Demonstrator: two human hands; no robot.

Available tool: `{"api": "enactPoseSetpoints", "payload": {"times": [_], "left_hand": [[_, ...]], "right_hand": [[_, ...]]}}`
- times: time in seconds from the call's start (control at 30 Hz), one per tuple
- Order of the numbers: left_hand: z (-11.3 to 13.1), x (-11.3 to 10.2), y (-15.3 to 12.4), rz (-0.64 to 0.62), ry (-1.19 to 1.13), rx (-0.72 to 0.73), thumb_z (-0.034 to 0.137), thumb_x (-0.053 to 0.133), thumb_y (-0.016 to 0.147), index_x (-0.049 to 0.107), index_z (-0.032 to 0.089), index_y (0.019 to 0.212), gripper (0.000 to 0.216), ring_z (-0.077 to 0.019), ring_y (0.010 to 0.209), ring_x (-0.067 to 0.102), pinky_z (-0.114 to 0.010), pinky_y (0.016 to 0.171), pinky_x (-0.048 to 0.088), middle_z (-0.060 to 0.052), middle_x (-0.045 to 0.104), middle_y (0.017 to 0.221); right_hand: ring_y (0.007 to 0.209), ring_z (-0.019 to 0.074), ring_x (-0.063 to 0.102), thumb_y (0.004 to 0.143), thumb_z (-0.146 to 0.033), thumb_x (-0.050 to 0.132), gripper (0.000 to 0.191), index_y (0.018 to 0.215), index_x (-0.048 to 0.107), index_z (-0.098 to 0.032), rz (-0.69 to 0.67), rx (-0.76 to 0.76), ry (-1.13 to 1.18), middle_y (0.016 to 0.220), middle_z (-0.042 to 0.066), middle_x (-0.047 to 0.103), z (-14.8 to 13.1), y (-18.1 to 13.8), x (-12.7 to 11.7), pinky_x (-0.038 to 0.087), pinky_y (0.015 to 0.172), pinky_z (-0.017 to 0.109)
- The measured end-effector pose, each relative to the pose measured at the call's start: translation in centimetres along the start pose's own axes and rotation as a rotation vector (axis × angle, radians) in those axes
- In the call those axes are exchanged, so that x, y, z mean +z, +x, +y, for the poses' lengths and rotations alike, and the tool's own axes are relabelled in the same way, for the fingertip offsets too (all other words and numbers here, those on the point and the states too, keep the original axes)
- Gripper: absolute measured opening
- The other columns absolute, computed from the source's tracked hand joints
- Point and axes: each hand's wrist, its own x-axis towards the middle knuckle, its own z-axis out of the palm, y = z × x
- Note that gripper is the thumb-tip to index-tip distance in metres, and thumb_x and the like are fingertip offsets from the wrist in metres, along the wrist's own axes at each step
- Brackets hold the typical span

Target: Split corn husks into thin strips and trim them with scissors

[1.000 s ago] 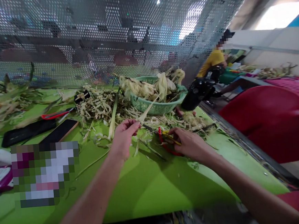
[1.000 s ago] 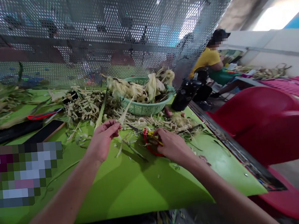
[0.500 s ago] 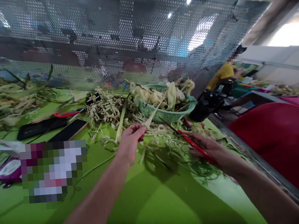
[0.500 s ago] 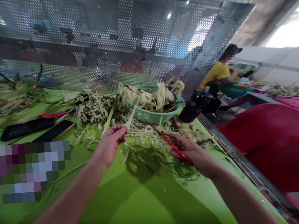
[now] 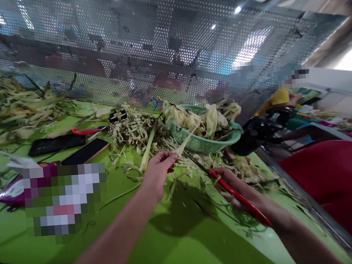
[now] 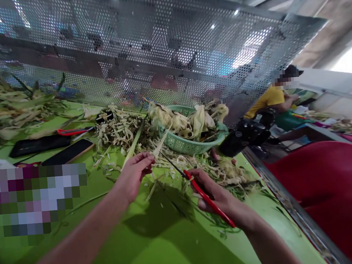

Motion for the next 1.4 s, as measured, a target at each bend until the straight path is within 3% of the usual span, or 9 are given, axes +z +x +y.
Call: {"api": "enactPoseSetpoints", "payload": {"times": [0.2,0.33,0.53,0.77,1.0,1.2,1.3,1.4], "left_hand": [[0.6,0.8,-0.9,-0.019,0.074,-0.054,0.03,0.072,0.068,0.063,0.015,0.074,0.019,-0.0103,0.066,0.048,-0.025,0.066,0.038,-0.001,0.058,0.073],[0.5,1.0,-0.9,-0.022,0.097,-0.049,0.027,0.071,0.067,0.064,0.014,0.073,0.016,-0.0101,0.065,0.047,-0.025,0.068,0.037,-0.001,0.058,0.071],[-0.1,0.7,-0.5,-0.061,0.118,-0.03,0.027,0.07,0.07,0.065,0.014,0.076,0.016,-0.0104,0.069,0.049,-0.025,0.07,0.038,-0.002,0.058,0.074],[0.0,0.8,-0.6,-0.036,0.097,-0.056,0.024,0.07,0.069,0.065,0.014,0.072,0.012,-0.0097,0.065,0.047,-0.025,0.067,0.037,-0.001,0.058,0.071],[-0.8,0.6,-0.3,-0.047,0.072,-0.054,0.027,0.071,0.07,0.065,0.015,0.076,0.015,-0.0107,0.067,0.049,-0.026,0.066,0.037,-0.002,0.059,0.074],[0.1,0.8,-0.7,-0.022,0.102,-0.069,0.028,0.071,0.07,0.065,0.016,0.073,0.014,-0.0114,0.067,0.048,-0.027,0.067,0.038,-0.002,0.059,0.074],[0.7,0.9,-0.9,-0.008,0.11,-0.075,0.026,0.07,0.071,0.065,0.016,0.072,0.011,-0.0111,0.067,0.048,-0.026,0.067,0.038,-0.003,0.059,0.074],[0.9,0.9,-1.0,-0.02,0.113,-0.068,0.026,0.069,0.072,0.064,0.016,0.072,0.011,-0.0113,0.067,0.049,-0.026,0.067,0.039,-0.003,0.059,0.075]], "right_hand": [[0.099,0.0261,0.055,0.079,-0.057,0.059,0.064,0.134,0.042,-0.028,-0.038,-0.005,0.008,0.107,0.006,0.058,-1.3,1.4,1.0,0.047,0.086,0.035],[0.093,0.024,0.054,0.08,-0.056,0.059,0.06,0.13,0.045,-0.026,-0.043,0.007,0.001,0.097,0.004,0.056,-1.7,1.8,1.3,0.046,0.084,0.033],[0.09,0.0234,0.055,0.084,-0.054,0.055,0.053,0.129,0.049,-0.028,-0.046,-0.009,0.003,0.098,0.005,0.058,-1.8,1.7,1.2,0.047,0.084,0.033],[0.11,0.0271,0.054,0.082,-0.052,0.06,0.057,0.132,0.049,-0.026,-0.001,0.024,0.023,0.118,0.009,0.058,-1.1,1.8,1.6,0.045,0.093,0.036],[0.09,0.0236,0.059,0.081,-0.051,0.061,0.048,0.122,0.056,-0.027,0.047,-0.001,0.027,0.097,0.006,0.063,-0.6,2.2,1.8,0.049,0.081,0.032],[0.067,0.0152,0.055,0.084,-0.049,0.057,0.04,0.112,0.057,-0.021,0.022,0.0,0.023,0.077,0.001,0.058,0.3,2.8,1.9,0.046,0.063,0.026],[0.072,0.0177,0.06,0.084,-0.045,0.057,0.041,0.116,0.055,-0.019,0.101,0.017,-0.106,0.081,0.002,0.062,1.5,2.9,1.3,0.048,0.066,0.028],[0.087,0.025,0.065,0.081,-0.039,0.06,0.042,0.118,0.056,-0.021,0.234,0.04,-0.428,0.1,0.007,0.068,2.9,2.9,0.2,0.05,0.077,0.035]]}}
